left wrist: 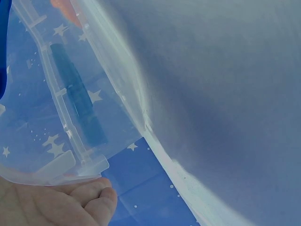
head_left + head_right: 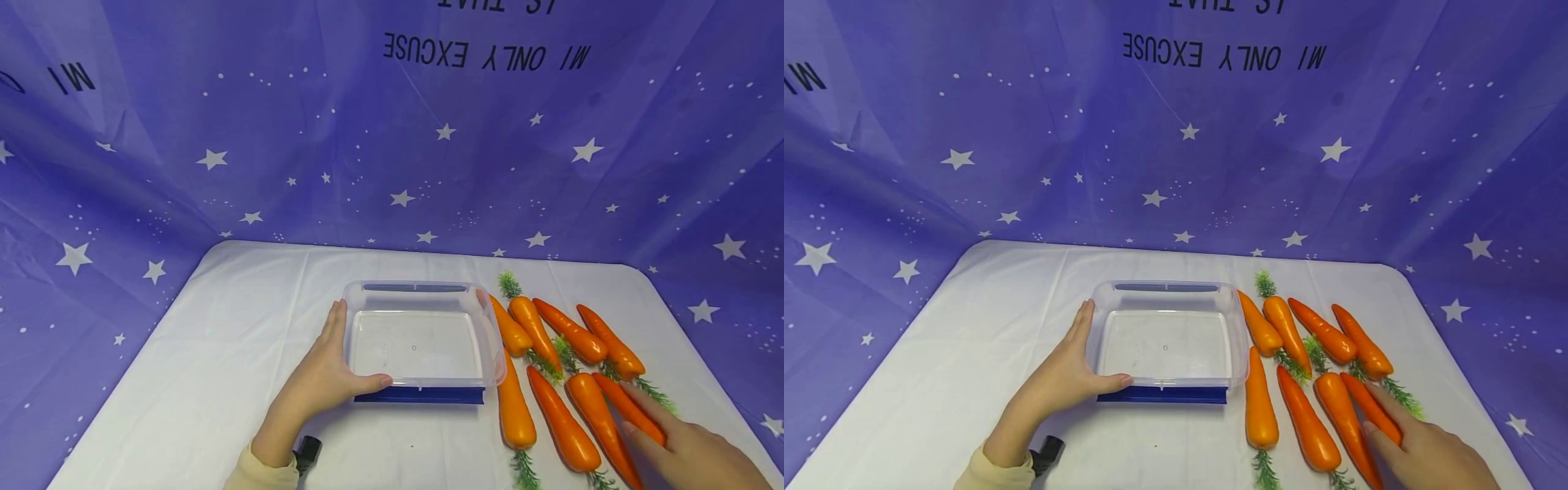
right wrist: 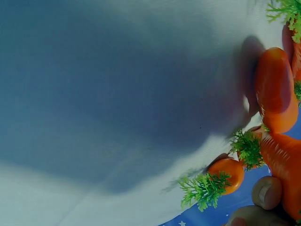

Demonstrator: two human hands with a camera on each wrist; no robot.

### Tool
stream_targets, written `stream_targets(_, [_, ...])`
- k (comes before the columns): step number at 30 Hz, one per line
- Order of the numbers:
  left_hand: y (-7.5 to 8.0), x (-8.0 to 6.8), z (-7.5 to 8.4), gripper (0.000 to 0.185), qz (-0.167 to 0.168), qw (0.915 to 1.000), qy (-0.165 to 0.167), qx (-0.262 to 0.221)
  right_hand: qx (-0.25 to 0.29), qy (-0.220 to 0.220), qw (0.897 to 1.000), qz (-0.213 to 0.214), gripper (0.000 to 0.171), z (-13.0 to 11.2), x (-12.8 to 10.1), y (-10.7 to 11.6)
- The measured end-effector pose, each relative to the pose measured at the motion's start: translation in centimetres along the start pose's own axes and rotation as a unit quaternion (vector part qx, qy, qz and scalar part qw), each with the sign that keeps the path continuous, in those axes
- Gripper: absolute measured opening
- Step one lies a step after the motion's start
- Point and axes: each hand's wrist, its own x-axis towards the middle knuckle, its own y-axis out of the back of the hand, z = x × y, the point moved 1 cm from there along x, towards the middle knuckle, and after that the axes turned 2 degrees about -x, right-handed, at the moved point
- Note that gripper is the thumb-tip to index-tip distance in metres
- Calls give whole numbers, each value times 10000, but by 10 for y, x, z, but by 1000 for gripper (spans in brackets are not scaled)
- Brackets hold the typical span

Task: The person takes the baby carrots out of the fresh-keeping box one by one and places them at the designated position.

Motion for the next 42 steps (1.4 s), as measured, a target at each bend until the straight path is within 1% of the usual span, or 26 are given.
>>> stream_targets(3, [1, 0, 0, 140, 15, 10000, -24, -4, -48, 22, 10000, 51, 105, 0, 0, -2])
stream_targets(10, [0, 0, 0, 139, 62, 9999, -10, -81, 132, -223, 9997, -45, 114, 0, -3, -7])
stream_targets(14, [0, 0, 0, 139, 78, 9999, 23, -80, 189, -235, 9995, -91, 114, 1, -1, -8])
stream_targets(25, [1, -2, 1, 139, 42, 9999, -64, -105, 191, -207, 9995, -143, 111, 4, 8, -12])
stream_targets(30, [1, -2, 2, 139, -4, 10000, -20, -74, 187, -75, 9997, -157, 109, 4, 11, -11])
stream_targets(35, [1, -2, 2, 140, -21, 10000, 15, -45, 353, 21, 9989, -317, 106, 7, 14, -14])
stream_targets(36, [1, -2, 2, 140, -21, 10000, 18, -51, 369, 104, 9988, -320, 104, 8, 14, -16])
stream_targets(37, [1, -1, 2, 140, -20, 10000, 16, -56, 260, 332, 9987, -302, 104, 9, 14, -18])
stream_targets(42, [1, -1, 2, 141, -7, 10000, 5, -61, 495, 595, 9961, -428, 95, 13, 18, -24])
